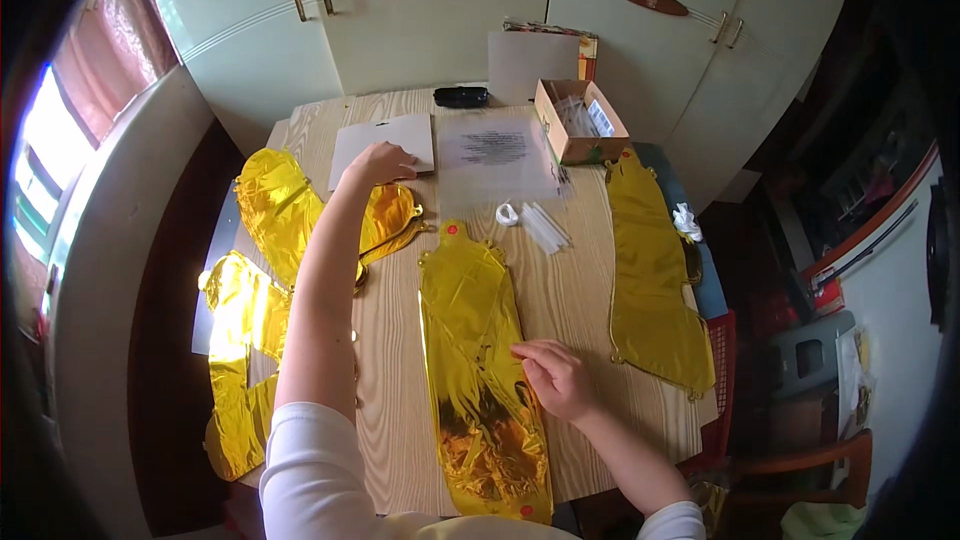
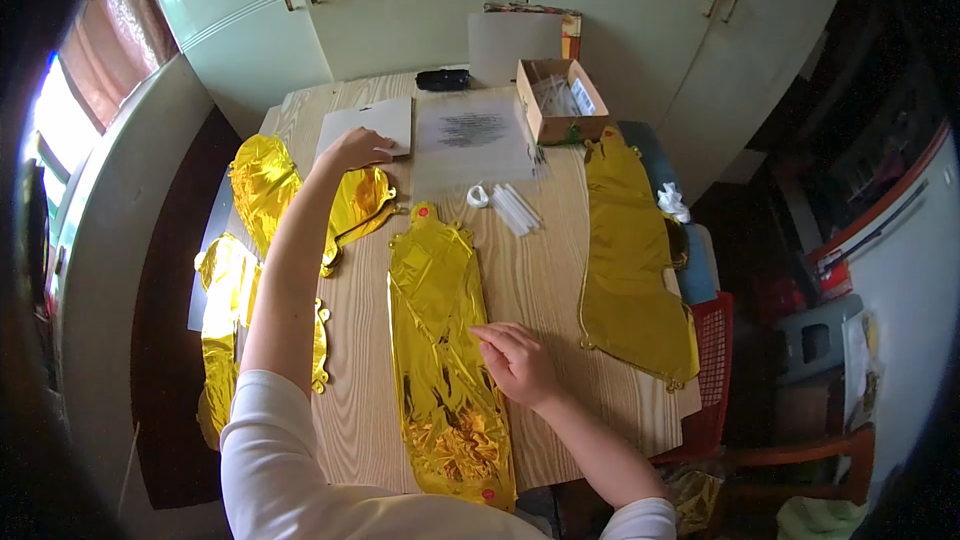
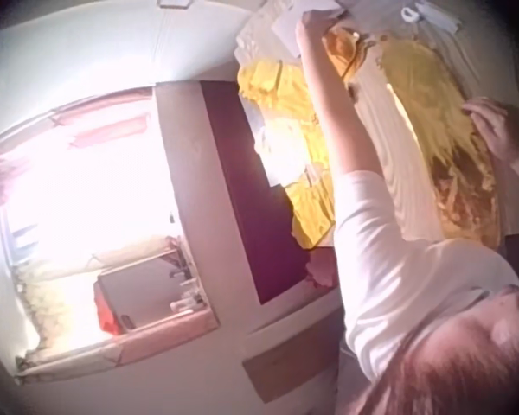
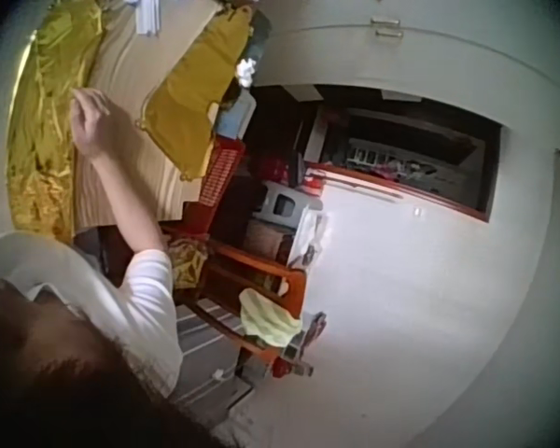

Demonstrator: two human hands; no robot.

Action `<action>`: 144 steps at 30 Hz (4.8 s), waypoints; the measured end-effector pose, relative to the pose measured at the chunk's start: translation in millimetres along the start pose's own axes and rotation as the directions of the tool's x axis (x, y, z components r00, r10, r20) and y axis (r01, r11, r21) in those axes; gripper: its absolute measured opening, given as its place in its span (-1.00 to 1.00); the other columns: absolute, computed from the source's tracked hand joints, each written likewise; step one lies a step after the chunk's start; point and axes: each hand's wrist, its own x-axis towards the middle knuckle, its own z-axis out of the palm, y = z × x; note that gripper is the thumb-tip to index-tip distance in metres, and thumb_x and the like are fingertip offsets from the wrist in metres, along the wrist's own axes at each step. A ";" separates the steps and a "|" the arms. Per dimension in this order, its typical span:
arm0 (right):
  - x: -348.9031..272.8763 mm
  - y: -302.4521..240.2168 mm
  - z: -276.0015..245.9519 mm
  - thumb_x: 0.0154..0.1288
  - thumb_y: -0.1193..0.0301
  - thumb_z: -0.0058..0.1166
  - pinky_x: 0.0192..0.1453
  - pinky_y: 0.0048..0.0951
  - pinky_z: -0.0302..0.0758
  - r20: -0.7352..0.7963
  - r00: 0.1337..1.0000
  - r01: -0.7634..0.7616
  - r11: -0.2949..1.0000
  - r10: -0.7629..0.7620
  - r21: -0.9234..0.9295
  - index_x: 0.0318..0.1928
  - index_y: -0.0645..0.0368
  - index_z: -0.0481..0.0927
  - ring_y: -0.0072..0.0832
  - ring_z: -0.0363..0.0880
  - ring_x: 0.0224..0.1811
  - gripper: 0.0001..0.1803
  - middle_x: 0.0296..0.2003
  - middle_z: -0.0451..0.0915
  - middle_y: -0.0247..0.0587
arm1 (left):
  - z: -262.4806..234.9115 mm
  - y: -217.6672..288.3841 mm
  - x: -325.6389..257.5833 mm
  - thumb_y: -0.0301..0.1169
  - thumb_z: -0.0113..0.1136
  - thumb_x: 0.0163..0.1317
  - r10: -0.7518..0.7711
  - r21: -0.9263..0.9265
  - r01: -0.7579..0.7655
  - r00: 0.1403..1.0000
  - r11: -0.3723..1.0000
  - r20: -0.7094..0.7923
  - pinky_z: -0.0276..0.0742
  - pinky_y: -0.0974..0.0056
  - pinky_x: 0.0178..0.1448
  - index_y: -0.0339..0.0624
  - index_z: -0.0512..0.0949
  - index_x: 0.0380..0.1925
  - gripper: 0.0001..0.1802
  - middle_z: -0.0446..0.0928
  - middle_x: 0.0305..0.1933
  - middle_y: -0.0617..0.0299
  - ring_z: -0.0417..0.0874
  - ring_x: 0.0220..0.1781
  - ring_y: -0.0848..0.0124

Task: Folding gold foil balloons and placing them on cardboard backing for packaging.

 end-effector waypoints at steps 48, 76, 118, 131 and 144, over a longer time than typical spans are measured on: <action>-11.3 9.1 -0.5 0.20 0.22 0.28 0.45 -0.10 0.24 0.201 0.979 0.097 0.951 -0.038 -0.292 0.07 -0.06 0.67 -0.17 0.30 0.38 -0.60 0.27 0.46 -0.20 | 37.5 248.0 -301.5 -0.15 0.23 0.20 0.157 -0.193 -0.206 0.958 0.959 -0.242 0.09 -0.16 0.44 0.11 0.56 0.14 -0.53 0.41 0.31 0.08 0.31 0.42 0.08; -10.8 2.0 -1.7 0.27 -0.01 0.16 0.56 -0.04 0.03 0.387 0.920 0.127 0.888 0.061 -0.443 0.20 -0.30 0.58 -0.28 0.20 0.48 -0.51 0.36 0.37 -0.33 | 40.8 241.9 -309.2 -0.33 0.14 0.27 0.358 -0.219 -0.395 0.914 0.892 -0.189 0.14 -0.09 0.48 0.16 0.58 0.09 -0.64 0.43 0.33 0.29 0.32 0.46 0.25; -225.6 -121.4 -41.1 0.31 0.25 0.05 0.49 -0.09 0.23 0.568 0.750 0.531 0.821 -0.339 -0.211 0.11 -0.29 0.62 -0.46 0.47 0.29 -0.64 0.15 0.59 -0.49 | 39.2 300.3 -406.2 -0.32 0.17 0.21 0.375 -0.216 -0.397 0.917 0.892 -0.133 0.11 -0.12 0.48 0.19 0.53 0.16 -0.53 0.37 0.38 0.27 0.30 0.46 0.21; -157.6 -80.3 -38.6 0.05 0.43 0.29 0.42 -0.17 0.34 0.465 0.856 0.444 0.781 -0.225 -0.440 0.09 0.10 0.61 -0.37 0.50 0.26 -0.49 0.14 0.59 -0.28 | 37.3 297.2 -404.6 -0.30 0.11 0.27 0.393 -0.201 -0.404 0.915 0.893 -0.094 0.06 -0.10 0.51 0.23 0.48 0.22 -0.52 0.34 0.41 0.31 0.25 0.50 0.26; -162.8 -78.9 -31.7 0.10 0.48 0.23 0.37 -0.11 0.40 0.380 0.891 0.414 0.789 -0.249 -0.453 0.00 0.07 0.68 -0.39 0.57 0.20 -0.62 0.06 0.65 -0.33 | 36.2 297.2 -407.9 -0.30 0.19 0.19 0.401 -0.222 -0.412 0.911 0.884 -0.096 0.17 0.00 0.48 0.15 0.53 0.17 -0.51 0.39 0.35 0.30 0.35 0.42 0.27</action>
